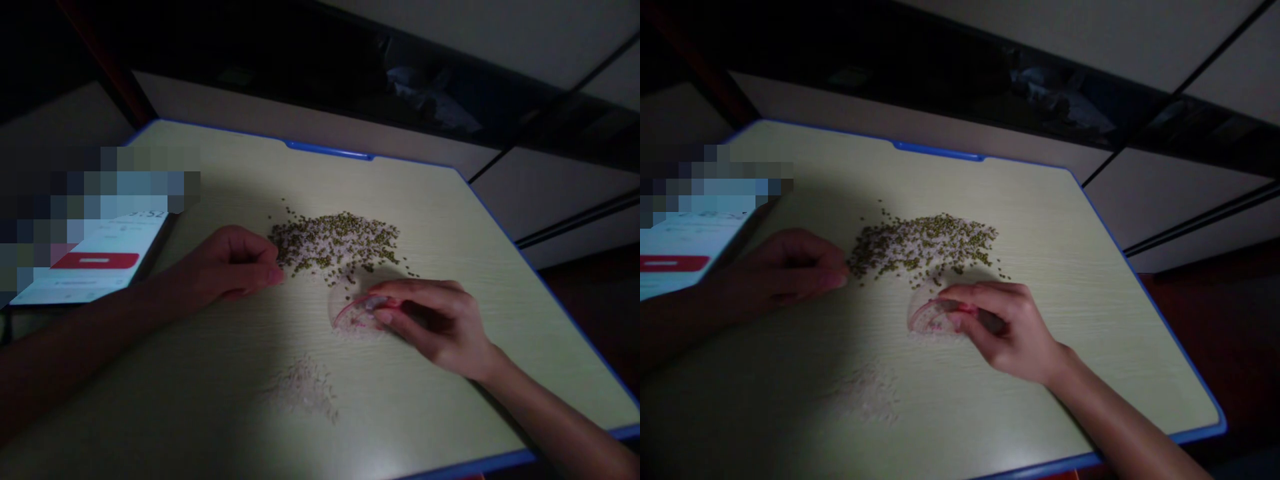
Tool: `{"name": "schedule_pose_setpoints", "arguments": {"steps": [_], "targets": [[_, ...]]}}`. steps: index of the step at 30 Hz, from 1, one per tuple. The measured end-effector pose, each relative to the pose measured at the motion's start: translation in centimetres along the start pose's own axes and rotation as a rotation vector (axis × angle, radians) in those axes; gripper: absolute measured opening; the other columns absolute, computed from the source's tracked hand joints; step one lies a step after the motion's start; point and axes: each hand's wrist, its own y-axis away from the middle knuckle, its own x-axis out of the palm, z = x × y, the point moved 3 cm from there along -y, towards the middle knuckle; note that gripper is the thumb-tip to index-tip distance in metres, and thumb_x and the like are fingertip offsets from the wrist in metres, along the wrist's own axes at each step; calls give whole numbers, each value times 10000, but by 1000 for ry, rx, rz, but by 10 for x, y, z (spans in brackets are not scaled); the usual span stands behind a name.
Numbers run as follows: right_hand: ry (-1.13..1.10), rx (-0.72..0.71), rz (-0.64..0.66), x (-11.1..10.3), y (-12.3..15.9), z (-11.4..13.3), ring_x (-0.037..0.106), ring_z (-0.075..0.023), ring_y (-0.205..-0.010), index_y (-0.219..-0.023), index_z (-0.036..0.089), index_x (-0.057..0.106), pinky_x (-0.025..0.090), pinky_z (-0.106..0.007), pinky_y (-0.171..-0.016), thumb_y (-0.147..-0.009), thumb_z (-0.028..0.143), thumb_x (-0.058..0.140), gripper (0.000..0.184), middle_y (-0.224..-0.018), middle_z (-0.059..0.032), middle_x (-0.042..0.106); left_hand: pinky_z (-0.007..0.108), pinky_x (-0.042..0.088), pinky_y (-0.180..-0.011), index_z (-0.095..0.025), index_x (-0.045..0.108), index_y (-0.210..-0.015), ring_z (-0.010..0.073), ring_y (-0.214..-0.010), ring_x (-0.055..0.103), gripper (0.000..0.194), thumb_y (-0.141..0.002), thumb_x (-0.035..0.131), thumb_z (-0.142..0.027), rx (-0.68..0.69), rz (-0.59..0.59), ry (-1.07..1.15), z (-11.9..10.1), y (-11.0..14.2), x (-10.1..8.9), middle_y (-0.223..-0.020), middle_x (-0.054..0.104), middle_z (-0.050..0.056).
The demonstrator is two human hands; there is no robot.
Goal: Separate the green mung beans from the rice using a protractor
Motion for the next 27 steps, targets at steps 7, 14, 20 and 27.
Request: {"name": "schedule_pose_setpoints", "arguments": {"steps": [7, 14, 20, 27], "targets": [[-177, 461, -309, -28, 22, -14, 630, -137, -540, -892, 199, 645, 511, -242, -500, -697, 240, 674, 201, -610, -5, 671, 139, 179, -311, -167, 405, -396, 15, -318, 257, 306, -662, 547, -217, -2, -26, 9, -4, 1, 4, -338, 332, -86], [26, 691, -488, -37, 61, -9, 604, -149, -490, -809, 150, 609, 469, -238, -449, -605, 350, 706, 302, -578, -33, 660, 172, 180, -330, -175, 397, -399, 26, -326, 262, 290, -659, 518, -214, 72, -24, -20, -12, -1, 8, -335, 345, -80], [185, 612, -448, -9, 52, 7, 404, -81, -387, -764, 137, 592, 292, -206, -356, -671, 332, 643, 222, -457, 36, 503, 182, 204, -354, -178, 382, -395, 32, -331, 268, 311, -669, 527, -203, 124, -9, -38, -11, -2, 9, -329, 340, -76], [128, 525, -362, 21, 23, 14, 408, -81, -425, -781, 134, 571, 308, -217, -396, -693, 275, 615, 172, -493, 34, 501, 187, 189, -357, -174, 380, -394, 29, -313, 266, 309, -665, 526, -194, 140, -3, -52, -13, -3, 11, -323, 350, -75]]}}
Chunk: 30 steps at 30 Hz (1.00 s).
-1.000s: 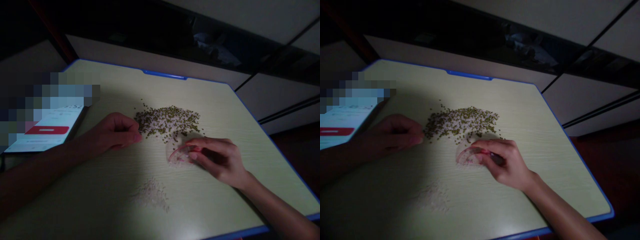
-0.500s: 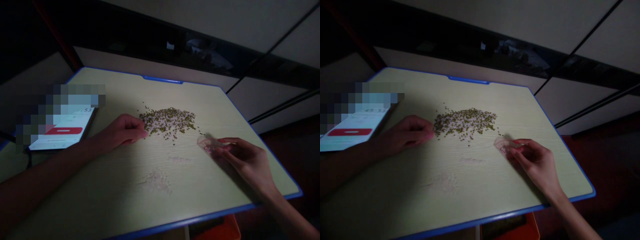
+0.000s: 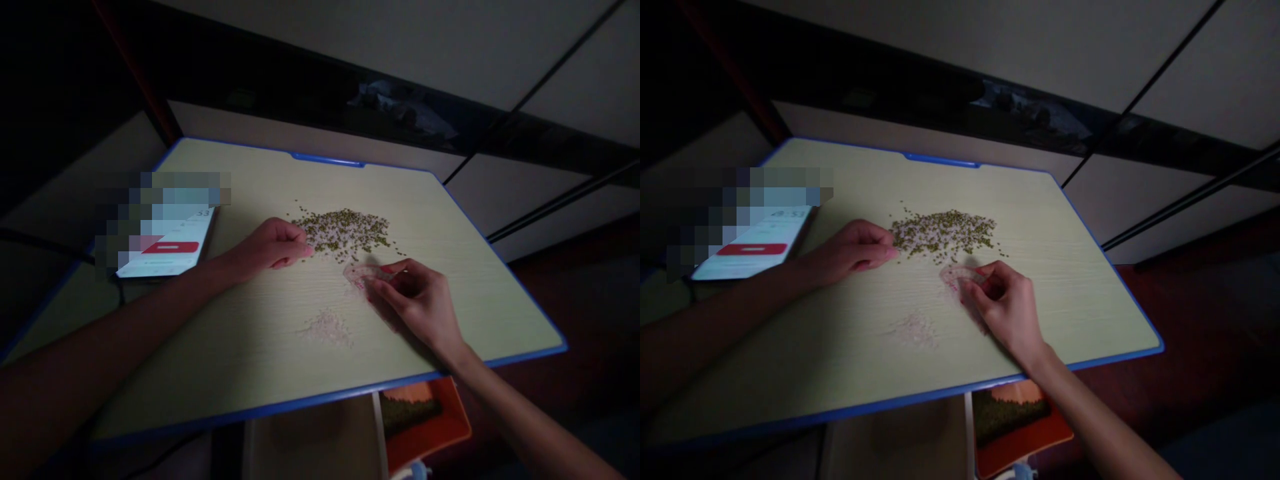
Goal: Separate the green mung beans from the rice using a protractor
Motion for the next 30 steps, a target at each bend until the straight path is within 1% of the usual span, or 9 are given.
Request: {"name": "schedule_pose_setpoints", "arguments": {"steps": [5, 12, 15, 19, 22, 26, 30], "targets": [[-61, -70, 101, 15, -7, 10, 399, -69, -433, -780, 132, 574, 297, -206, -397, -702, 234, 608, 133, -504, 47, 474, 175, 195, -355, -165, 377, -386, 26, -315, 273, 314, -663, 525, -166, 24, -2, -27, -3, -1, 1, -319, 349, -73], [-135, -230, 386, 34, -11, 28, 397, -71, -488, -947, 115, 656, 329, -209, -442, -734, 248, 610, 256, -594, 23, 514, 172, 186, -348, -160, 384, -381, 26, -311, 270, 313, -661, 522, -132, 36, -8, -7, -4, -2, 2, -309, 353, -68], [-132, -293, 506, 40, -11, 37, 402, -75, -516, -980, 123, 665, 350, -206, -456, -747, 242, 602, 269, -656, 0, 550, 174, 187, -347, -158, 389, -384, 26, -309, 273, 317, -669, 524, -123, 51, -12, 1, -3, -2, 2, -306, 359, -66], [-129, -401, 637, 45, -10, 48, 411, -85, -505, -974, 135, 676, 379, -217, -477, -760, 241, 600, 251, -609, 9, 544, 178, 200, -350, -158, 392, -388, 28, -311, 281, 321, -677, 522, -113, 71, -3, 1, -1, -3, 2, -308, 363, -66], [-122, -469, 708, 47, -9, 54, 453, -103, -526, -988, 115, 663, 402, -240, -504, -775, 224, 588, 251, -624, -4, 569, 182, 191, -346, -160, 394, -391, 28, -308, 280, 320, -678, 526, -111, 79, 9, 16, 0, -4, 2, -310, 364, -69], [-110, -509, 784, 49, -5, 58, 513, -118, -584, -989, 108, 657, 427, -254, -552, -784, 201, 581, 238, -707, -29, 608, 182, 189, -346, -162, 391, -390, 27, -304, 276, 324, -679, 529, -114, 80, 16, 31, 1, -5, 2, -305, 361, -69], [-80, -547, 752, 47, 1, 57, 502, -112, -564, -987, 114, 665, 416, -248, -542, -783, 217, 590, 241, -651, -11, 582, 180, 188, -345, -160, 387, -385, 25, -299, 271, 326, -676, 528, -113, 69, 13, 35, 1, -5, 2, -301, 358, -67]]}}
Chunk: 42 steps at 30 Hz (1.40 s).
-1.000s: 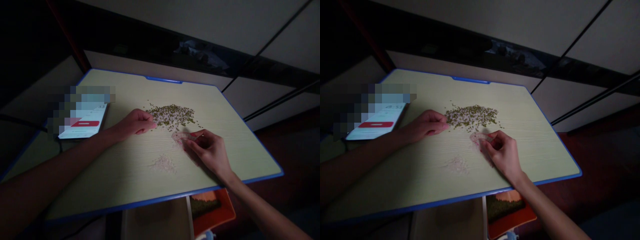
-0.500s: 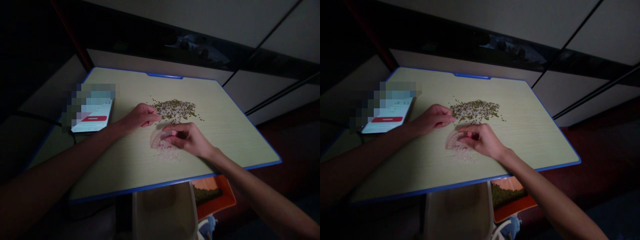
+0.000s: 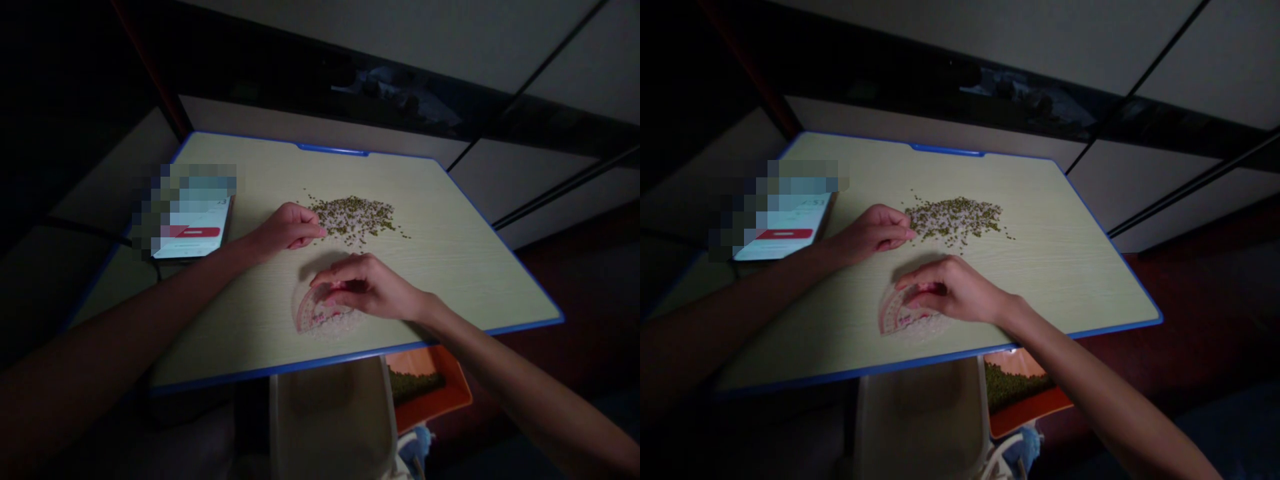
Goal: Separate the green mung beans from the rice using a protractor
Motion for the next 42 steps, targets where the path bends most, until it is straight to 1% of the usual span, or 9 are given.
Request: {"name": "schedule_pose_setpoints", "arguments": {"steps": [8, 12, 15, 16, 18, 21, 25, 29, 42], "targets": [[37, 14, -46, 8, 16, 6, 541, -125, -593, -995, 127, 667, 432, -253, -565, -808, 259, 566, 251, -708, -46, 652, 179, 182, -346, -156, 388, -382, 23, -296, 270, 321, -665, 535, -122, -19, -10, 11, -2, 1, 1, -298, 364, -63], [19, 34, -105, 6, 20, 11, 529, -131, -589, -983, 148, 675, 438, -264, -567, -796, 283, 579, 250, -652, -21, 625, 177, 181, -346, -155, 388, -379, 22, -297, 269, 323, -657, 551, -127, -22, -9, 9, -4, 2, 2, -298, 363, -64], [-48, 178, -313, -8, 33, 5, 555, -144, -615, -964, 181, 679, 444, -268, -548, -763, 300, 606, 245, -697, -14, 641, 175, 182, -346, -153, 397, -382, 22, -299, 273, 314, -657, 544, -119, -14, -12, -2, -5, 2, 2, -303, 371, -63], [-60, 226, -429, -14, 40, 1, 575, -151, -647, -954, 193, 680, 453, -278, -572, -752, 303, 614, 239, -750, -19, 663, 175, 181, -346, -153, 397, -382, 22, -300, 273, 314, -659, 538, -114, -16, -14, -7, -5, 3, 2, -305, 372, -63], [-30, 303, -546, -24, 56, -8, 602, -171, -749, -942, 194, 679, 465, -307, -670, -729, 289, 636, 238, -857, -37, 687, 177, 178, -347, -155, 391, -380, 21, -299, 270, 320, -665, 528, -109, -22, -19, -13, -6, 3, 2, -306, 370, -63], [61, 457, -709, -34, 82, -22, 580, -157, -607, -895, 158, 685, 454, -282, -557, -695, 305, 652, 251, -706, -35, 673, 181, 174, -348, -157, 391, -386, 23, -299, 269, 319, -672, 523, -106, -24, -19, -14, -4, 2, 2, -309, 371, -63], [133, 599, -829, -29, 104, -29, 537, -143, -498, -872, 141, 678, 437, -261, -473, -677, 325, 649, 270, -552, -9, 623, 187, 178, -348, -163, 405, -394, 27, -302, 271, 312, -677, 529, -118, 1, -10, -21, -2, 1, 0, -312, 374, -63], [126, 602, -810, -15, 99, -20, 537, -145, -495, -867, 139, 665, 431, -263, -475, -703, 337, 628, 260, -557, -17, 630, 191, 188, -351, -172, 407, -389, 31, -309, 276, 312, -673, 531, -136, 8, -15, -34, -1, 1, -1, -311, 369, -62], [37, 481, -655, 20, 50, 4, 470, -105, -474, -894, 139, 668, 376, -233, -469, -713, 249, 591, 225, -543, 14, 559, 185, 187, -354, -160, 400, -398, 29, -313, 272, 318, -685, 532, -132, -2, -13, -69, -1, 1, 0, -312, 363, -66]]}}
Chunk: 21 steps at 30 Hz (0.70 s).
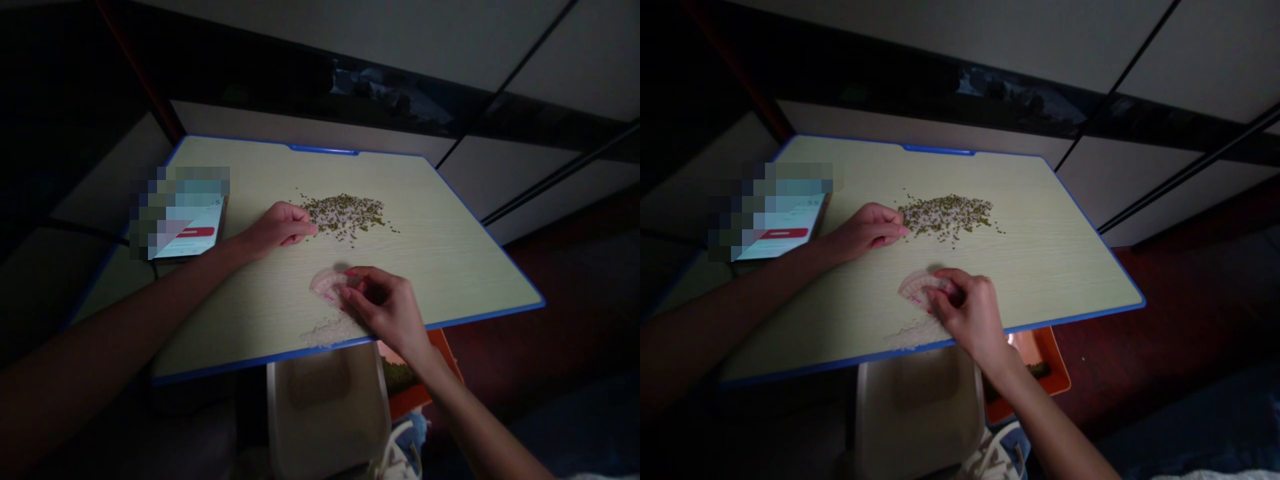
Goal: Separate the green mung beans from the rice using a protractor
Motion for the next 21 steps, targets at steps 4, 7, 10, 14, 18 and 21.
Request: {"name": "schedule_pose_setpoints", "arguments": {"steps": [4, 7, 10, 14, 18, 21], "targets": [[-42, -25, 65, 10, -1, 5, 462, -97, -471, -921, 114, 667, 366, -223, -456, -727, 238, 589, 243, -560, 7, 547, 186, 182, -351, -158, 397, -395, 28, -310, 271, 324, -688, 530, -129, 1, -1, -4, 0, 0, 0, -308, 360, -67], [-63, -97, 161, 13, -5, 7, 443, -89, -481, -943, 112, 671, 364, -218, -467, -736, 232, 599, 250, -575, 11, 537, 182, 191, -357, -156, 397, -399, 26, -315, 275, 322, -687, 539, -141, 8, 7, -2, 1, -1, -1, -314, 364, -69], [-97, -182, 278, 13, -13, 7, 444, -89, -499, -961, 109, 676, 380, -218, -487, -742, 228, 608, 258, -591, 9, 548, 183, 188, -357, -153, 411, -405, 28, -315, 275, 304, -679, 543, -143, 14, 3, -2, 2, -2, 0, -314, 367, -69], [-103, -244, 396, 13, -19, 10, 521, -115, -577, -959, 109, 681, 433, -231, -541, -752, 206, 604, 241, -676, -24, 625, 184, 187, -355, -153, 411, -408, 29, -313, 273, 299, -675, 545, -139, 15, -3, -3, 1, -2, 1, -313, 364, -71], [-106, -288, 456, 13, -18, 13, 578, -139, -660, -971, 108, 677, 465, -252, -609, -761, 201, 609, 239, -772, -53, 671, 186, 184, -354, -154, 404, -403, 28, -314, 276, 307, -675, 544, -137, 13, -4, -2, -1, -1, 1, -315, 366, -69], [-107, -308, 484, 14, -15, 14, 574, -127, -625, -983, 113, 675, 458, -241, -582, -767, 209, 613, 245, -769, -54, 678, 185, 191, -359, -153, 404, -402, 27, -318, 279, 308, -677, 543, -136, 23, 0, -6, -1, -1, 1, -318, 367, -67]]}}
